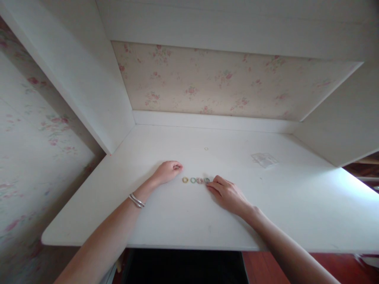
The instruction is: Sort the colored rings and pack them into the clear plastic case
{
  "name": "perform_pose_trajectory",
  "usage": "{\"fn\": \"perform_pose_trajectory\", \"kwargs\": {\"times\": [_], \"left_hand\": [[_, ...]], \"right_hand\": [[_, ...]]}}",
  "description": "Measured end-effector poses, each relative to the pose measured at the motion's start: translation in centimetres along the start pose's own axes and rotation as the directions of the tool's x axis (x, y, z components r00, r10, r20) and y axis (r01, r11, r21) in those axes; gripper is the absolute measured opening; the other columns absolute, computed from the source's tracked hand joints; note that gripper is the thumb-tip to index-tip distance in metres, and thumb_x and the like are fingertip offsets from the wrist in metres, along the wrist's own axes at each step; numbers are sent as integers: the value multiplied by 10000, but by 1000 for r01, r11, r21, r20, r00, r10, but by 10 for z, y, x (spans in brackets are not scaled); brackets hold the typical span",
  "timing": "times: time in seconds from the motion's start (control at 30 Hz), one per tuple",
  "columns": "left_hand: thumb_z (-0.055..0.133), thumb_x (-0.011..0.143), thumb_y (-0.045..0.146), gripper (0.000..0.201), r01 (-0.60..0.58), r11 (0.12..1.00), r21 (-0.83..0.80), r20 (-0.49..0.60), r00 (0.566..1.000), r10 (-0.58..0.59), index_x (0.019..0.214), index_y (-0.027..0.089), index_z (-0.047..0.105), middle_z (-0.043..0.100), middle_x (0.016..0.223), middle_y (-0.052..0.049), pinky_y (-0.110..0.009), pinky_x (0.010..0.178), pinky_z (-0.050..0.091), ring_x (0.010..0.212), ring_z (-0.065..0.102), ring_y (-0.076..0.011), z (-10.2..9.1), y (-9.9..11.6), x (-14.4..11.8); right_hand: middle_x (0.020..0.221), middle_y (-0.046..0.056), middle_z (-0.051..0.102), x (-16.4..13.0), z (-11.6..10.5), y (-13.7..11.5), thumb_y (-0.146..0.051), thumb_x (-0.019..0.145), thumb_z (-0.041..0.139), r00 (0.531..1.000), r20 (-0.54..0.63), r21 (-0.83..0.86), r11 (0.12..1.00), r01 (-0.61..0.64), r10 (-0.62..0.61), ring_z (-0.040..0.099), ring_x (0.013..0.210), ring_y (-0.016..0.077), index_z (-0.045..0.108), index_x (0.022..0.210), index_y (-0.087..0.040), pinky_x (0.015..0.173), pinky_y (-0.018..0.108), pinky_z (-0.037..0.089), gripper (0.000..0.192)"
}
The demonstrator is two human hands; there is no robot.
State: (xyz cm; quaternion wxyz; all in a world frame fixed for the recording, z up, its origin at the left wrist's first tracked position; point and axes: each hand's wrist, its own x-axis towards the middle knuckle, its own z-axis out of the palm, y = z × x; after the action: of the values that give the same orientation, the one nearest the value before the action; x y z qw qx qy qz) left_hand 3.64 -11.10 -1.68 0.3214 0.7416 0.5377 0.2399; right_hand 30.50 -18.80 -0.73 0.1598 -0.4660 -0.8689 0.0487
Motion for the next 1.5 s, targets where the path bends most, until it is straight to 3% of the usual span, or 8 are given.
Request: {"fn": "perform_pose_trajectory", "kwargs": {"times": [0.3,0.5,0.77,1.13,1.33,1.5], "left_hand": [[502,795,386,299,-5,1000,30,-5,1000,6,926,187,683,706,944,-41,-237,732,473,866,639,-179,0,0,-1],[495,797,381,300,-16,999,49,-3,1000,16,930,186,681,706,951,-45,-238,740,476,878,641,-180,0,0,-1],[483,800,394,310,-15,999,42,2,1000,15,922,191,682,704,953,-38,-235,725,473,867,639,-177,-1,2,-1],[497,785,395,315,14,1000,-22,16,1000,-13,918,178,682,703,940,-45,-246,726,468,851,631,-180,-2,3,-2],[498,788,398,334,39,995,-97,33,999,-35,940,156,670,699,913,-36,-262,735,466,834,626,-175,-4,13,5],[486,812,351,290,-142,986,82,41,989,139,918,165,682,686,877,-39,-256,731,457,794,611,-163,12,36,41]], "right_hand": [[858,35,538,7,1,-3,-238,947,378,996,78,-100,994,42,-34,529,691,126,592,894,-194,586,235,364,225],[845,45,528,3,3,-5,-233,961,342,993,87,-172,981,92,-78,526,725,151,572,873,-177,634,267,373,252],[891,42,533,8,-4,4,-252,963,362,1000,-17,-84,996,14,-15,519,698,138,568,962,-185,635,269,376,217],[888,48,553,15,1,11,-244,952,378,999,-28,2,1000,19,-19,547,757,152,605,960,-196,714,281,423,232],[888,68,577,10,-12,15,-296,950,366,983,-174,174,984,-35,65,566,793,163,625,970,-202,723,288,453,276],[834,56,561,8,-11,32,-372,934,389,913,-327,312,940,-139,244,550,694,144,640,942,-203,642,263,444,303]]}}
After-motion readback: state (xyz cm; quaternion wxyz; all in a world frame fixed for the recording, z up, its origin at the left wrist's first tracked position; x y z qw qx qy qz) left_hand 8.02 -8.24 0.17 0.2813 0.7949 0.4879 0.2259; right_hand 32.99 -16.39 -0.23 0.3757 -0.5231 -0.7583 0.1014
